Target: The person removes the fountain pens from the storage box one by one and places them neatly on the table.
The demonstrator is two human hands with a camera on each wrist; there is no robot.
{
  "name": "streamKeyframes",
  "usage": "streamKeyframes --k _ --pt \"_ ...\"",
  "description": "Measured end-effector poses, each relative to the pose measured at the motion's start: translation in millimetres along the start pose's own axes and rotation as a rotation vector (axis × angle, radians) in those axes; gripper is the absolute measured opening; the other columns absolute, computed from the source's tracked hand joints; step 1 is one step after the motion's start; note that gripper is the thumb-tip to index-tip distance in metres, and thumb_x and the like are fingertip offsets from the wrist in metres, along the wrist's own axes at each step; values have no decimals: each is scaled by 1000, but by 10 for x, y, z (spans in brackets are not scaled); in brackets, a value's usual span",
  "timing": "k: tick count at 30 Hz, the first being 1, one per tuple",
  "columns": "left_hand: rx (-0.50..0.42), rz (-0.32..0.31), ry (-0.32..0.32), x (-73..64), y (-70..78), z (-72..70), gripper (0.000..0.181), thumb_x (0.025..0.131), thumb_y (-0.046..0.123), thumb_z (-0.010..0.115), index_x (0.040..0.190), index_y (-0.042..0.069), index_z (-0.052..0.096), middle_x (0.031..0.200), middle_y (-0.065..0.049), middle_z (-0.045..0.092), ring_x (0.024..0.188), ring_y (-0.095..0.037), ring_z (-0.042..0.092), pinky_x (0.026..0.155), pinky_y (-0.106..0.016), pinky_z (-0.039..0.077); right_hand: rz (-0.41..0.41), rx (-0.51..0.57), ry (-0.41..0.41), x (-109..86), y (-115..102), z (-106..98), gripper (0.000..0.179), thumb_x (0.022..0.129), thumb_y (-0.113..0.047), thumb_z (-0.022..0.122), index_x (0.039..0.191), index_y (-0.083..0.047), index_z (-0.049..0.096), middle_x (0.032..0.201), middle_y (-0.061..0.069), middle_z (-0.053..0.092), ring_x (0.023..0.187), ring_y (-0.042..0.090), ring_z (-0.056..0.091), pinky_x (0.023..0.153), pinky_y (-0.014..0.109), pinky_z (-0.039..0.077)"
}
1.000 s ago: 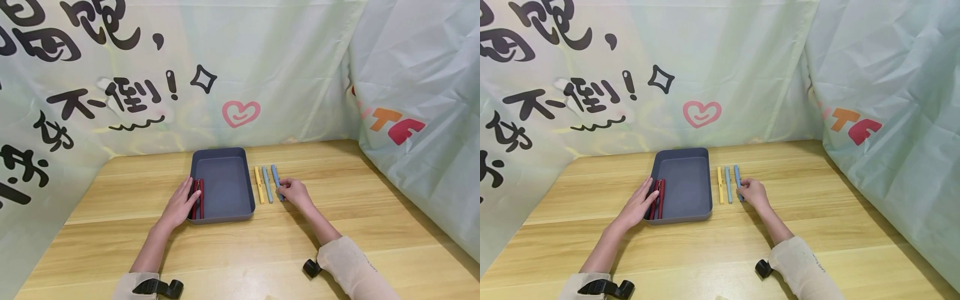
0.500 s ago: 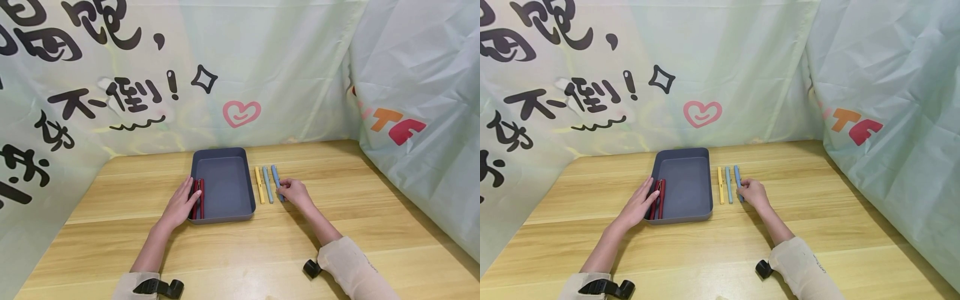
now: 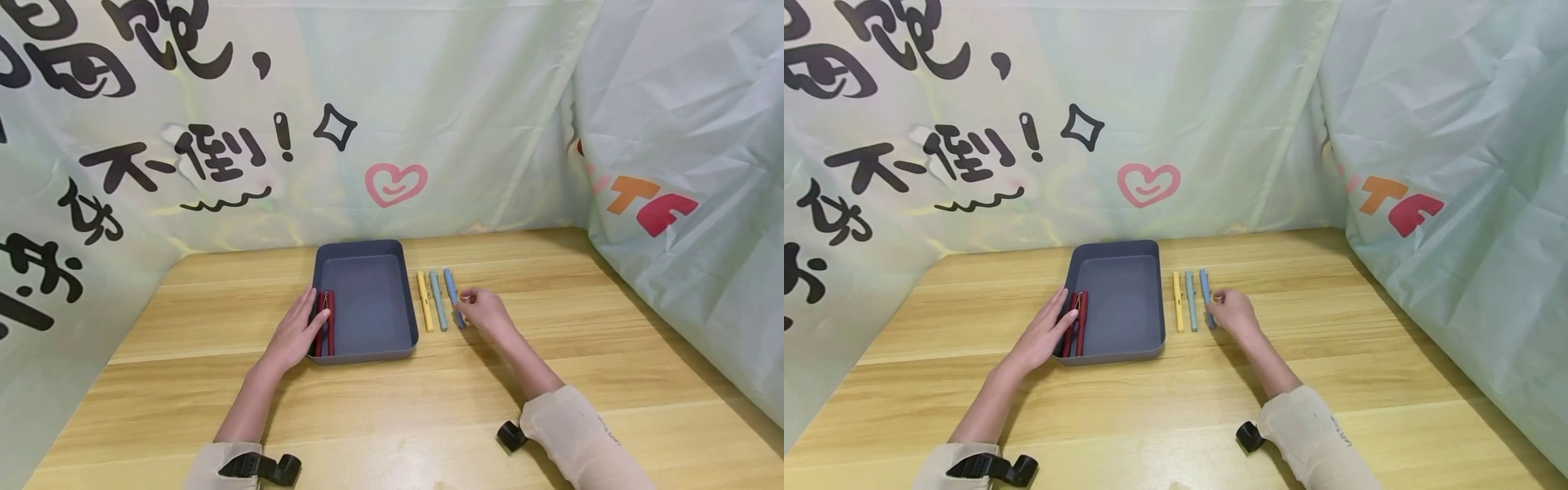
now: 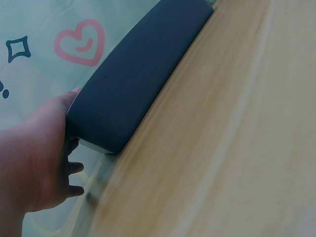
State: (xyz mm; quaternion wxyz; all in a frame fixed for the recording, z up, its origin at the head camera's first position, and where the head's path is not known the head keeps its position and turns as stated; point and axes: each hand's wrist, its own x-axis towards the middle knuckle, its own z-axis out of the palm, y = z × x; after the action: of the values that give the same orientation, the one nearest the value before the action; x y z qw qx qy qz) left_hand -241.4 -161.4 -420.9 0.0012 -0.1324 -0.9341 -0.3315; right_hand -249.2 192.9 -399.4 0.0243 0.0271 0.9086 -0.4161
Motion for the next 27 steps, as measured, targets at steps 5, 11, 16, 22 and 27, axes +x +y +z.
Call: streamKeyframes --k 5,11,16,22,27 --pt "-2 1 1 -2 14 -15 66 98 47 31 148 7 11 153 -8 5 137 -32 5 104 -56 10 -51 -50 18 -16 -72 -36 39 88 -15 59 119 8 55 93 13 59 72 19 55 57 27 43" --pt "-2 2 0 -4 11 -11 65 99 45 31 148 7 11 153 -8 5 137 -32 6 104 -56 9 -129 -62 10 -78 -231 -34 37 87 -15 61 116 8 57 93 12 60 82 24 58 60 30 46" --pt "-3 -1 3 2 0 -3 65 99 45 31 148 7 11 153 -7 5 137 -32 6 104 -56 9 -181 -71 -12 -124 -401 22 34 87 -13 61 114 8 59 91 10 61 84 25 59 63 32 47" --pt "-7 -3 5 1 -7 0 65 99 45 31 148 8 11 153 -8 5 137 -32 6 104 -56 9 -245 -84 -40 -120 -587 136 31 86 -13 63 111 6 62 90 8 62 81 22 59 67 32 48" --pt "-13 4 9 -2 -3 1 65 99 45 31 148 7 11 153 -9 6 136 -33 6 104 -56 9 -287 -115 -60 -126 -765 240 31 85 -15 64 111 1 64 91 5 62 80 20 59 68 32 48"
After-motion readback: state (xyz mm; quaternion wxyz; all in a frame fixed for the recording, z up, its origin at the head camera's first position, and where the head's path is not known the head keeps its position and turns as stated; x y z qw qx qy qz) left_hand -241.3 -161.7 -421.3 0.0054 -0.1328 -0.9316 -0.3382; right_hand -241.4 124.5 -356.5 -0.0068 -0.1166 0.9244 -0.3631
